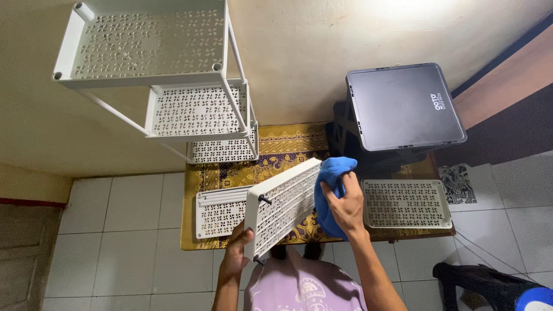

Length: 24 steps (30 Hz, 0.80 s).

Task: The person wipes white plastic shelf trays and support poles with a blue cloth. They remove small black plastic feet from a tray, wipe the tray and poles, then place the cleaned parts on a table and into a nearby stack.

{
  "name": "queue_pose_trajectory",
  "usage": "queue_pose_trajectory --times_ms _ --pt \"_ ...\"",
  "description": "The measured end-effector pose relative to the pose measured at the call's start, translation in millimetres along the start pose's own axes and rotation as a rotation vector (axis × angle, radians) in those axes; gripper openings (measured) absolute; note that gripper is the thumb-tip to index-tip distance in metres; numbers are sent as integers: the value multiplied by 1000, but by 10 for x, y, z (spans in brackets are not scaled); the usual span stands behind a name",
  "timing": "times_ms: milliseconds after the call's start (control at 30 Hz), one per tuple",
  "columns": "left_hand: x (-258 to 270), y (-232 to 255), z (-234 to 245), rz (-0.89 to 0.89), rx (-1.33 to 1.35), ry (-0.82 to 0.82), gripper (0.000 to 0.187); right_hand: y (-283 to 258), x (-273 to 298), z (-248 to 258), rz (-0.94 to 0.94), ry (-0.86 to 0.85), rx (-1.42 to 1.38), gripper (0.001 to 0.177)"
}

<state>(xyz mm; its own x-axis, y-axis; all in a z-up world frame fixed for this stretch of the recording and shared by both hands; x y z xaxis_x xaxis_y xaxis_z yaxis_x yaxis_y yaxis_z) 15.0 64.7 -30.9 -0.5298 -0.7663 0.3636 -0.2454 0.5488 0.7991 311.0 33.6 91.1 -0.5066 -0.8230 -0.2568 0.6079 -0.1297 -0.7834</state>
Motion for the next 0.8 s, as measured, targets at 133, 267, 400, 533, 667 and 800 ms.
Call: queue_pose_trajectory --times_ms 133,267,400,533,667,800 --pt "170 -28 279 88 -4 168 85 -2 42 -34 36 88 -11 31" --pt "221 -91 505 15 132 146 78 201 83 -14 12 184 -23 28" --pt "24 -16 550 -178 340 -172 72 776 182 -82 -342 212 -268 20" --pt "-7 134 716 -322 386 -128 69 1103 270 -117 -421 160 -507 29" --pt "6 131 709 -324 515 -89 68 928 486 -417 -249 -250 -255 38" --pt "113 213 662 -636 142 -100 54 731 708 -629 -257 -281 -193 27"
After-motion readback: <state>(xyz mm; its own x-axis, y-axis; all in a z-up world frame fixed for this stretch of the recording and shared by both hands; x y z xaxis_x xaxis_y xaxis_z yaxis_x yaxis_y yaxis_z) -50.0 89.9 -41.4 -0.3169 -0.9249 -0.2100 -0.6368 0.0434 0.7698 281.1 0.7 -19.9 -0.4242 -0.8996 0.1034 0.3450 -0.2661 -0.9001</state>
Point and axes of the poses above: each hand's wrist, its own x-axis away from the middle knuckle, its own z-axis out of the back of the hand, y = z × x, the point moved 8 cm from there along -x, towards the middle knuckle, and after that the axes turned 4 degrees about x, right-handed, at the moved point
